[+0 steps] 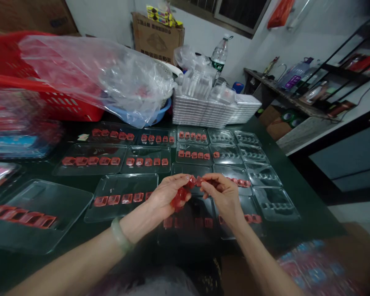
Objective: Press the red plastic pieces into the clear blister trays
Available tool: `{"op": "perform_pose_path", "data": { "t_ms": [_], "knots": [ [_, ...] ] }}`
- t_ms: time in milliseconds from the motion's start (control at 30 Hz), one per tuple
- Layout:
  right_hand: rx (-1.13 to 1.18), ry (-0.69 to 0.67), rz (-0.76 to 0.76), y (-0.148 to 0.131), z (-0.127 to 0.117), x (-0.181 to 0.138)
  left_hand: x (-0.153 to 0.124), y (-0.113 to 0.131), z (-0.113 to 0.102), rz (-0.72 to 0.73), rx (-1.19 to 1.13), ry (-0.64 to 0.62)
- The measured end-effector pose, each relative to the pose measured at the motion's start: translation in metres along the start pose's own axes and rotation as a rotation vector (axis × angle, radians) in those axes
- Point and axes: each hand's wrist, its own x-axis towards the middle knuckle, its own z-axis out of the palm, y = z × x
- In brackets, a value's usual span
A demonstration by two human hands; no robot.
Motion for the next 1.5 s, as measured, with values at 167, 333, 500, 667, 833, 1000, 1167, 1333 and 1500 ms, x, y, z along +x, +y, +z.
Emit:
{"op": "perform_pose_path", "data": {
  "t_ms": [167,333,500,667,833,1000,1167,1333,1500],
  "knots": [
    [0.297,-0.032,0.127,-0.001,-0.011,0.007,-0.002,0.001,-0.001,0.038,-0.021,-0.022],
    [0.436,-0.027,0.208,0.005,-0.029,0.024,-0.003,0.001,-0.008,0.032,-0.002,-0.099],
    [0.081,0.104,0.053,0.017,-0.067,0.064,-0.006,0.007,-0.015,-0.025,-0.009,-0.089],
    [-0.366,0.185,-0.097,0.031,-0.104,0.122,-0.01,0.016,-0.014,-0.017,-0.03,-0.02],
    [-0.736,0.104,-0.168,0.044,-0.115,0.15,-0.01,0.018,-0.018,-0.031,-0.077,0.054],
    [-1.015,0.006,-0.232,0.046,-0.113,0.149,-0.01,0.018,-0.023,-0.057,-0.117,0.099],
    [-1.223,-0.03,-0.247,0.047,-0.109,0.149,-0.008,0.018,-0.023,-0.048,-0.126,0.087],
    [-1.396,-0.015,-0.21,0.051,-0.103,0.148,-0.009,0.018,-0.021,-0.05,-0.128,0.116],
    [-1.481,-0.063,-0.2,0.044,-0.096,0.144,-0.011,0.02,-0.017,-0.036,-0.062,0.076]
  ]
}}
